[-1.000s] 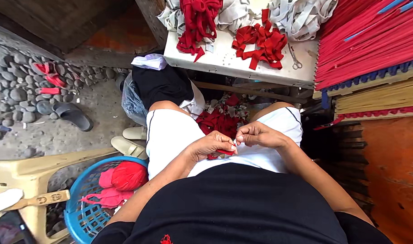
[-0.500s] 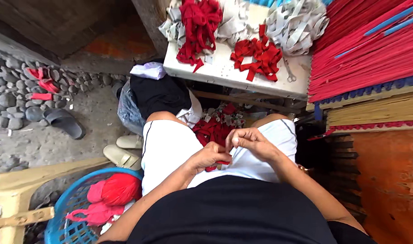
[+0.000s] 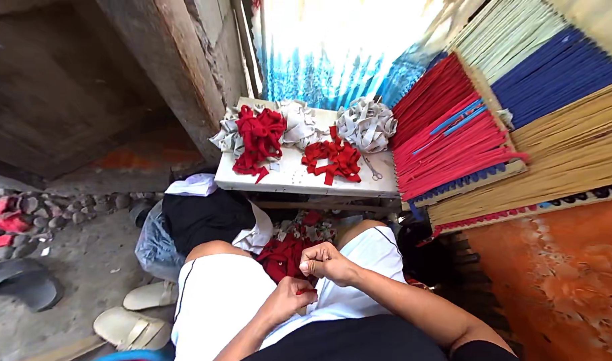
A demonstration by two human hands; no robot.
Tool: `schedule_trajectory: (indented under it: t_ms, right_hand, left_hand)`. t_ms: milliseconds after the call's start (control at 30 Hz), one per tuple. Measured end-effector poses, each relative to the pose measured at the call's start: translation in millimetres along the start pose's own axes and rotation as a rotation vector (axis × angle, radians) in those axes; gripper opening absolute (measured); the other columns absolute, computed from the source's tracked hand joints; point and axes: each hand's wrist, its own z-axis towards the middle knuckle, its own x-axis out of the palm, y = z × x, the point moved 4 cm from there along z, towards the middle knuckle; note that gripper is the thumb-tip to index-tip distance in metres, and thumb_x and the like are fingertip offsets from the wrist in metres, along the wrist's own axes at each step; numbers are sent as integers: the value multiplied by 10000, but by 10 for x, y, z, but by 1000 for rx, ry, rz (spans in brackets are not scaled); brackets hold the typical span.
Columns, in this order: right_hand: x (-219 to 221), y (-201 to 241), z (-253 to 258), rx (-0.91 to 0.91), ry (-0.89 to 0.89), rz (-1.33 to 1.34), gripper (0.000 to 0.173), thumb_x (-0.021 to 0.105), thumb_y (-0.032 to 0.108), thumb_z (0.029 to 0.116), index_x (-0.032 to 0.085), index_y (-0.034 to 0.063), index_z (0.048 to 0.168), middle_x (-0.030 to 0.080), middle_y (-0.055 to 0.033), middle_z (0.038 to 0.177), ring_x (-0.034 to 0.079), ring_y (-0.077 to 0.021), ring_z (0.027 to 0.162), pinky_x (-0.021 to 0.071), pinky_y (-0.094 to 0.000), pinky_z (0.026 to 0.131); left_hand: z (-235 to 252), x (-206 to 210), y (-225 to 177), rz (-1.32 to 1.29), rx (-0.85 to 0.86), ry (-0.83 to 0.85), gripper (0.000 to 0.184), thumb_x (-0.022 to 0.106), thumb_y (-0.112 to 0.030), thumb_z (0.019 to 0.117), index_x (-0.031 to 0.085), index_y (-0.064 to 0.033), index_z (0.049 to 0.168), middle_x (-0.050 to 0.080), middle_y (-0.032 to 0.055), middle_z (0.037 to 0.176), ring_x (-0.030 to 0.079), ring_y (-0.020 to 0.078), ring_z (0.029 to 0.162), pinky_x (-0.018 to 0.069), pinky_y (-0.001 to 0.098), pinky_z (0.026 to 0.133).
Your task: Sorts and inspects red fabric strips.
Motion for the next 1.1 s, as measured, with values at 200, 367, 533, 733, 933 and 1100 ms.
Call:
schedule_trajectory:
  t_ms: [200,367,533,733,933,1100]
  right_hand:
    - [-47,182,55,37,-53,178,237,515,86,1010,581,125,785,473,91,598,376,-4,485,302,-191,471]
    - [7,161,74,72,-53,231,227,521,75,1007,588,124,795,512,82,617,378,5,479,301,-180,459]
    - [-35,-66,119,147,-73,238,237,511,94,1024,582,110,799,484,74,599,387,-16,476,318,-198,462]
    - [-1123,204,288,177,-356,-572,294,527,165,1044,704,-69,1044,712,-137,942,681,-171,868,566,-373,847]
    - [-2664,285,307,581,-833,-1223,365,596,105,979,620,-79,1293,555,-327,1356,549,-492,1262,474,-638,994]
    - [-3110,66,361,771,-798,-1339,414,570,64,978,574,-60,1373,561,-297,1384,463,-489,1354,426,-631,1023]
  left_hand:
    - [36,-95,-23,-227,273,-104,143,728,-185,916,792,-65,961,748,22,1044,701,87,962,591,260,870]
    - [41,-77,-58,-254,323,-114,116,737,-175,915,781,-84,858,733,-29,823,670,19,736,572,200,693]
    - [69,0,43,-148,241,-64,123,707,-166,911,771,-82,846,723,-46,788,653,-3,703,553,184,661]
    - [85,-28,53,-60,219,-114,145,677,-183,945,774,-81,912,725,-28,857,670,20,781,571,199,741]
    - [123,-93,86,326,323,-355,282,603,-364,973,796,-168,911,725,-80,875,636,104,932,459,416,932]
    - [109,-135,127,258,246,-391,243,631,-324,962,801,-154,935,745,-84,903,648,47,895,506,273,865]
